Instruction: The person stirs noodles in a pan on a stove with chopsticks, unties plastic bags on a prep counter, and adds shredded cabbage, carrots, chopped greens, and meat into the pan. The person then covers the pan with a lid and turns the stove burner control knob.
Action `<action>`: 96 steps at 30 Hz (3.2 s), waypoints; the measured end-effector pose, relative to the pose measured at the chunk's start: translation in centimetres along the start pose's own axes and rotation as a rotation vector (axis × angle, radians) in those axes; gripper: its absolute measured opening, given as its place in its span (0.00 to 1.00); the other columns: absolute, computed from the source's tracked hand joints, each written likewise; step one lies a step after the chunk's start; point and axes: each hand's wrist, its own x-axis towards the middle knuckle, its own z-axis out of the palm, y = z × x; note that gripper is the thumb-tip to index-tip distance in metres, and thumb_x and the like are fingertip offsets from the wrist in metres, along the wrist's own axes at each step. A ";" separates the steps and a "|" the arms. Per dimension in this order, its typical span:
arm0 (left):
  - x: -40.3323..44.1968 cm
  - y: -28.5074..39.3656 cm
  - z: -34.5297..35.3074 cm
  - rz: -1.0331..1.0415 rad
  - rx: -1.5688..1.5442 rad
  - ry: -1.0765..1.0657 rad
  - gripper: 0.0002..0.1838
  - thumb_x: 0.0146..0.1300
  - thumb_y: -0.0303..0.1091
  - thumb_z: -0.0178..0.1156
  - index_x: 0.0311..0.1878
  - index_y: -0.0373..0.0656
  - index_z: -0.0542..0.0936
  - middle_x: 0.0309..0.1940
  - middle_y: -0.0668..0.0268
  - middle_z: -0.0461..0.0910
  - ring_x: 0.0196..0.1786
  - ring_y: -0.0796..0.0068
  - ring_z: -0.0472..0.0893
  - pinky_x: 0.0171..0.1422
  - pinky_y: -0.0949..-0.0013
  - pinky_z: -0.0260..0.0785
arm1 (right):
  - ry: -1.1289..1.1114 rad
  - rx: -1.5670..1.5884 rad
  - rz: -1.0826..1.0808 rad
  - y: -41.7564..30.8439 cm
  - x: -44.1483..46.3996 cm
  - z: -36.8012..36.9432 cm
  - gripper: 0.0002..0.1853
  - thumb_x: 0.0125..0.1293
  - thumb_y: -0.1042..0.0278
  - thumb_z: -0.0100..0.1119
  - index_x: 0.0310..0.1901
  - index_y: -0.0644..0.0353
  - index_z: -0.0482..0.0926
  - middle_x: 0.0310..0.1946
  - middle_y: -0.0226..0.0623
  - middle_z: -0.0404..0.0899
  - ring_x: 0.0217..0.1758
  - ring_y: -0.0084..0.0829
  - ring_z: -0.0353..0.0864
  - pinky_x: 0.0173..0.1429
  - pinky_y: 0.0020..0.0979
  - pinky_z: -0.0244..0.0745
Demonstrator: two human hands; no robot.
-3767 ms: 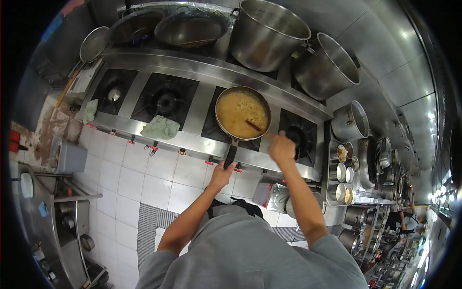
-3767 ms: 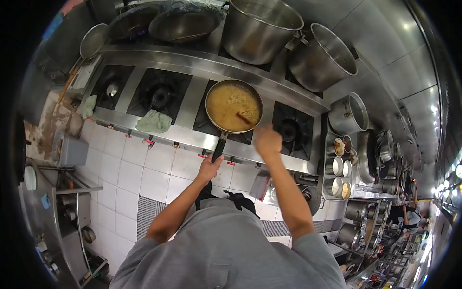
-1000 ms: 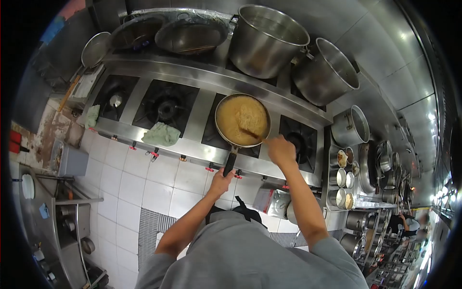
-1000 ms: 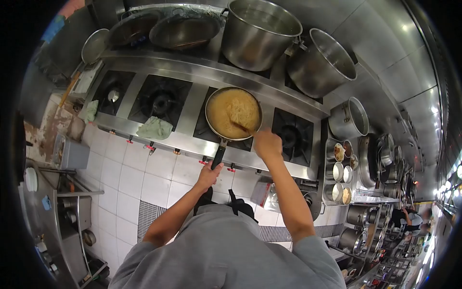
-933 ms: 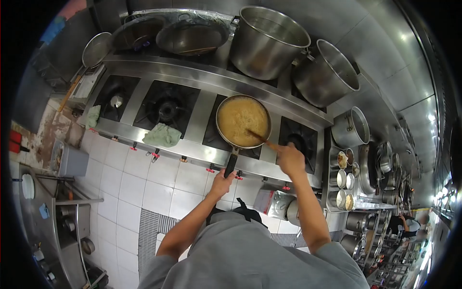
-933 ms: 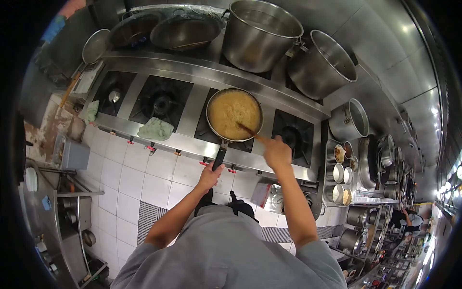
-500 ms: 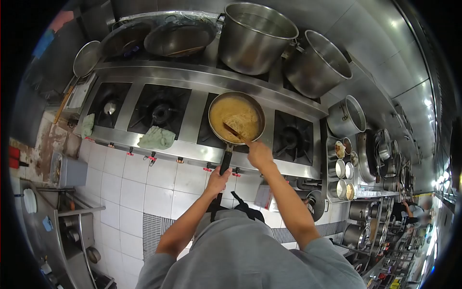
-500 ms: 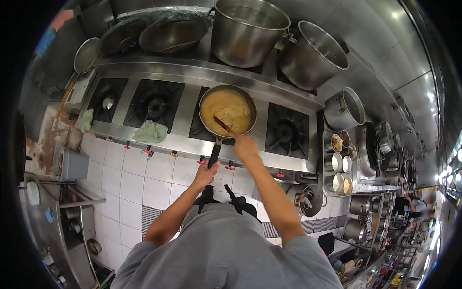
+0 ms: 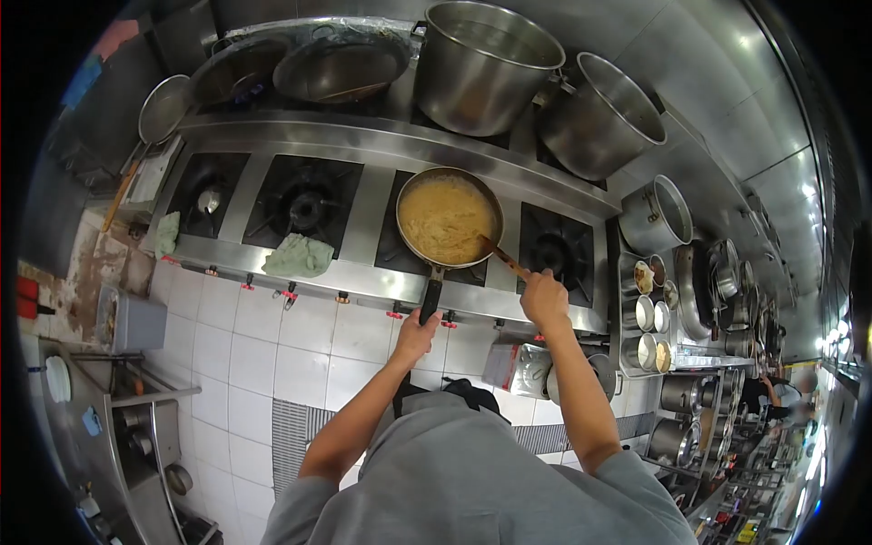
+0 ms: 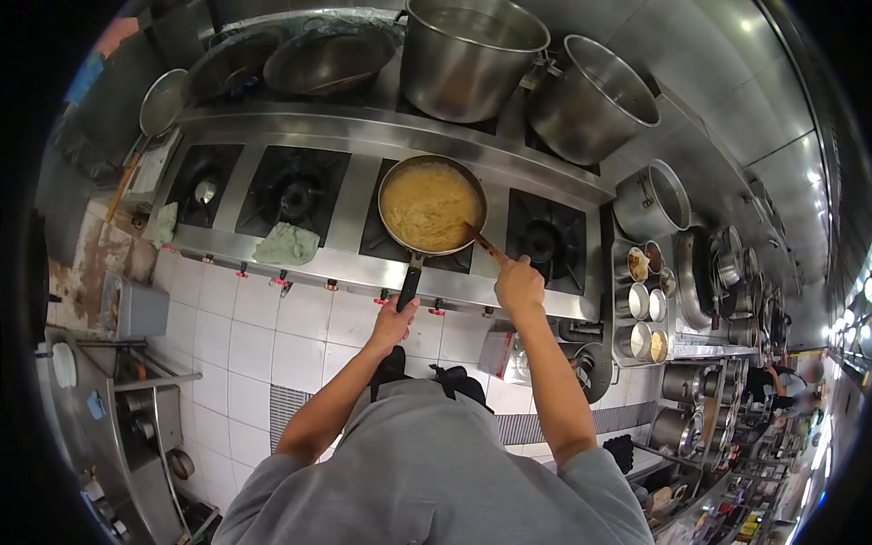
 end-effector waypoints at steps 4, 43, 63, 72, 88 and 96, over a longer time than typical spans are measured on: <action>0.1 0.4 0.0 0.009 0.021 -0.001 0.17 0.65 0.48 0.61 0.40 0.43 0.73 0.20 0.74 0.67 0.14 0.84 0.64 0.15 0.76 0.57 | 0.054 0.094 -0.048 -3.0 0.5 -1.6 0.14 0.66 0.66 0.47 0.46 0.56 0.81 0.38 0.51 0.79 0.36 0.50 0.84 0.39 0.44 0.80; 0.3 -0.1 0.2 -0.021 -0.004 0.020 0.16 0.65 0.48 0.61 0.38 0.44 0.72 0.19 0.74 0.67 0.15 0.84 0.65 0.16 0.76 0.60 | 0.081 0.007 -0.041 -2.0 7.3 -1.8 0.15 0.63 0.66 0.50 0.49 0.52 0.82 0.41 0.48 0.80 0.37 0.47 0.85 0.39 0.42 0.82; 0.1 0.4 0.3 -0.021 -0.023 0.014 0.16 0.65 0.48 0.62 0.38 0.44 0.73 0.19 0.75 0.66 0.15 0.85 0.64 0.16 0.76 0.58 | -0.010 0.071 -0.014 -0.2 -2.1 -4.6 0.13 0.57 0.69 0.53 0.40 0.62 0.83 0.39 0.51 0.79 0.37 0.48 0.84 0.42 0.42 0.80; 0.0 0.5 0.2 -0.048 0.055 0.008 0.16 0.65 0.47 0.61 0.39 0.43 0.74 0.20 0.73 0.67 0.15 0.84 0.64 0.16 0.76 0.58 | 0.125 -0.004 0.069 -3.9 7.5 2.8 0.12 0.62 0.63 0.52 0.38 0.57 0.84 0.37 0.47 0.81 0.41 0.44 0.85 0.43 0.42 0.80; 0.1 0.4 0.3 -0.046 0.023 -0.016 0.16 0.65 0.48 0.61 0.38 0.44 0.73 0.20 0.73 0.68 0.14 0.84 0.65 0.16 0.76 0.58 | 0.105 -0.050 -0.012 -1.2 2.6 -7.5 0.11 0.58 0.65 0.54 0.37 0.58 0.84 0.35 0.48 0.82 0.35 0.42 0.86 0.35 0.38 0.80; 0.5 0.0 0.3 -0.041 0.052 -0.013 0.14 0.66 0.47 0.60 0.38 0.48 0.74 0.20 0.75 0.67 0.13 0.85 0.63 0.14 0.78 0.55 | 0.026 0.017 0.031 -7.3 4.4 4.5 0.13 0.57 0.64 0.53 0.40 0.59 0.82 0.38 0.48 0.80 0.39 0.45 0.83 0.40 0.43 0.78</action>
